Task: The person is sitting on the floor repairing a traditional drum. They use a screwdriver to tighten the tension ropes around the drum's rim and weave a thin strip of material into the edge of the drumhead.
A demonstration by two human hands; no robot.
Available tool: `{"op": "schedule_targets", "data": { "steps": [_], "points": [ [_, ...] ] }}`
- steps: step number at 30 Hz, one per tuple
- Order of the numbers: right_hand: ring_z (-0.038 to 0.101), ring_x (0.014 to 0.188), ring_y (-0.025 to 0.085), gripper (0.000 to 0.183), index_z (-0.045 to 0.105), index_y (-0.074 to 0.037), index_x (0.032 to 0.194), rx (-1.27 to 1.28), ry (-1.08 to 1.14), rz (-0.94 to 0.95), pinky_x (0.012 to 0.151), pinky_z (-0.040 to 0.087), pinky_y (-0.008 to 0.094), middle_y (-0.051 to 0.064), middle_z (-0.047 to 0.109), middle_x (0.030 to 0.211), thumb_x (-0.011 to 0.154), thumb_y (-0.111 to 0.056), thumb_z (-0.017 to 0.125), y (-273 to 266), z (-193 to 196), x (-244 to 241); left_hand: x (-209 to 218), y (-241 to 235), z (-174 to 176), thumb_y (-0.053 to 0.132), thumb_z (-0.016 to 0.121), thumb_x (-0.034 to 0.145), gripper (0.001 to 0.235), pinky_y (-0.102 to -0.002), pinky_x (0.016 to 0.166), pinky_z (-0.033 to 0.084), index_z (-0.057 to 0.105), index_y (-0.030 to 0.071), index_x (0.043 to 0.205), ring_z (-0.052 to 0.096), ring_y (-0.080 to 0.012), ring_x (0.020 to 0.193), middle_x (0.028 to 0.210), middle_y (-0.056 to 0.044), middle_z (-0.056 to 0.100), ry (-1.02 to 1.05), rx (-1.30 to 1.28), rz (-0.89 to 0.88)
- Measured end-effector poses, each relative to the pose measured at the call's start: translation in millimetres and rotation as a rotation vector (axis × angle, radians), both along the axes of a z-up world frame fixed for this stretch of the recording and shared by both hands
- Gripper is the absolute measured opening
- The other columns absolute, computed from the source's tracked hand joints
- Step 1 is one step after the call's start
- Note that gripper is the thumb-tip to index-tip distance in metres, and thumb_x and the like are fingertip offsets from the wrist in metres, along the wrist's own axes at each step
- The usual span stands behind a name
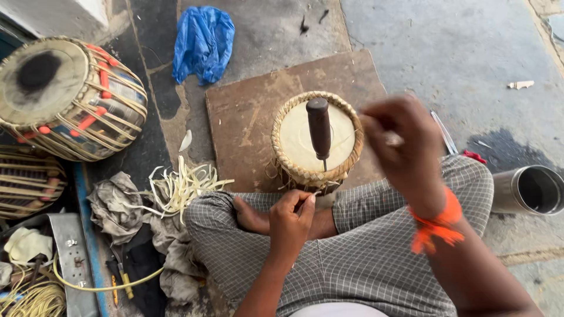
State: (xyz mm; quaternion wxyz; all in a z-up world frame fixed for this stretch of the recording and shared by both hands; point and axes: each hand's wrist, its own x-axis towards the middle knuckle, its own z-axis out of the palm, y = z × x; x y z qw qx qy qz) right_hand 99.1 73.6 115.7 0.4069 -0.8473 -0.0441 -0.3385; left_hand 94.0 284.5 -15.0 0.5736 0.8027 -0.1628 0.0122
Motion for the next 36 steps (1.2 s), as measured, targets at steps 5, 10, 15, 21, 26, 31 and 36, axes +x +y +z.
{"op": "schedule_targets", "data": {
  "steps": [5, 10, 15, 21, 26, 31, 36],
  "points": [
    [0.064, 0.091, 0.025, 0.03, 0.06, 0.003, 0.118, -0.092, -0.126, 0.096, 0.073, 0.055, 0.034, 0.018, 0.061, 0.11, 0.093, -0.005, 0.072, 57.9, 10.3, 59.5, 6.5, -10.4, -12.5, 0.016, 0.073, 0.091, 0.016, -0.03, 0.057, 0.053, 0.073, 0.002, 0.084, 0.071, -0.0163, 0.062, 0.071, -0.008, 0.073, -0.011, 0.061, 0.034],
    [0.064, 0.076, 0.012, 0.011, 0.066, -0.003, 0.111, 0.116, -0.052, 0.095, 0.067, 0.052, 0.027, 0.005, 0.066, 0.093, 0.1, 0.0, 0.066, 63.2, -21.5, 84.9, 7.4, -16.1, -15.4, 0.02, 0.074, 0.092, 0.021, -0.033, 0.052, 0.05, 0.072, 0.002, 0.082, 0.068, -0.0169, 0.054, 0.064, -0.01, 0.071, 0.14, 0.1, 0.017],
    [0.059, 0.068, 0.005, 0.008, 0.066, -0.002, 0.109, 0.154, -0.014, 0.094, 0.06, 0.048, 0.023, 0.002, 0.064, 0.085, 0.103, 0.004, 0.064, 61.7, -32.3, 83.2, 7.2, -23.9, -22.1, 0.021, 0.073, 0.093, 0.021, -0.032, 0.053, 0.051, 0.073, 0.003, 0.083, 0.069, -0.0161, 0.057, 0.068, -0.009, 0.072, 0.097, 0.044, -0.002],
    [0.059, 0.065, 0.005, 0.008, 0.064, 0.0, 0.11, 0.263, 0.026, 0.16, 0.057, 0.047, 0.022, 0.001, 0.062, 0.084, 0.105, 0.005, 0.061, 59.5, -36.2, 84.5, 6.3, -28.1, -32.6, 0.02, 0.073, 0.095, 0.017, -0.033, 0.062, 0.055, 0.074, 0.003, 0.089, 0.072, -0.0211, 0.068, 0.078, -0.009, 0.074, -0.088, 0.015, -0.01],
    [0.057, 0.063, 0.007, 0.006, 0.062, -0.001, 0.113, 0.547, 0.062, 0.411, 0.059, 0.048, 0.024, 0.002, 0.059, 0.084, 0.109, 0.002, 0.058, 40.5, -43.6, 85.2, 5.5, -30.5, -33.3, 0.02, 0.072, 0.097, 0.017, -0.033, 0.063, 0.057, 0.073, 0.003, 0.094, 0.074, -0.0219, 0.071, 0.082, -0.009, 0.076, -0.048, 0.033, -0.036],
    [0.055, 0.061, 0.011, 0.004, 0.059, -0.004, 0.111, 0.926, 0.072, 0.734, 0.056, 0.048, 0.027, 0.005, 0.056, 0.082, 0.107, -0.003, 0.057, 21.3, -48.9, 89.1, 3.9, -28.8, -30.5, 0.017, 0.073, 0.096, 0.017, -0.034, 0.063, 0.058, 0.071, 0.0, 0.096, 0.075, -0.0228, 0.074, 0.082, -0.011, 0.075, -0.066, 0.001, -0.01],
    [0.051, 0.055, 0.011, 0.005, 0.057, -0.004, 0.11, 1.014, 0.074, 0.861, 0.051, 0.045, 0.026, 0.006, 0.054, 0.078, 0.106, -0.007, 0.058, 18.8, -52.7, 90.7, 4.6, -25.0, -28.4, 0.005, 0.065, 0.094, 0.008, -0.033, 0.064, 0.059, 0.07, 0.0, 0.098, 0.076, -0.022, 0.073, 0.08, -0.009, 0.074, 0.039, -0.064, -0.073]
  ]
}}
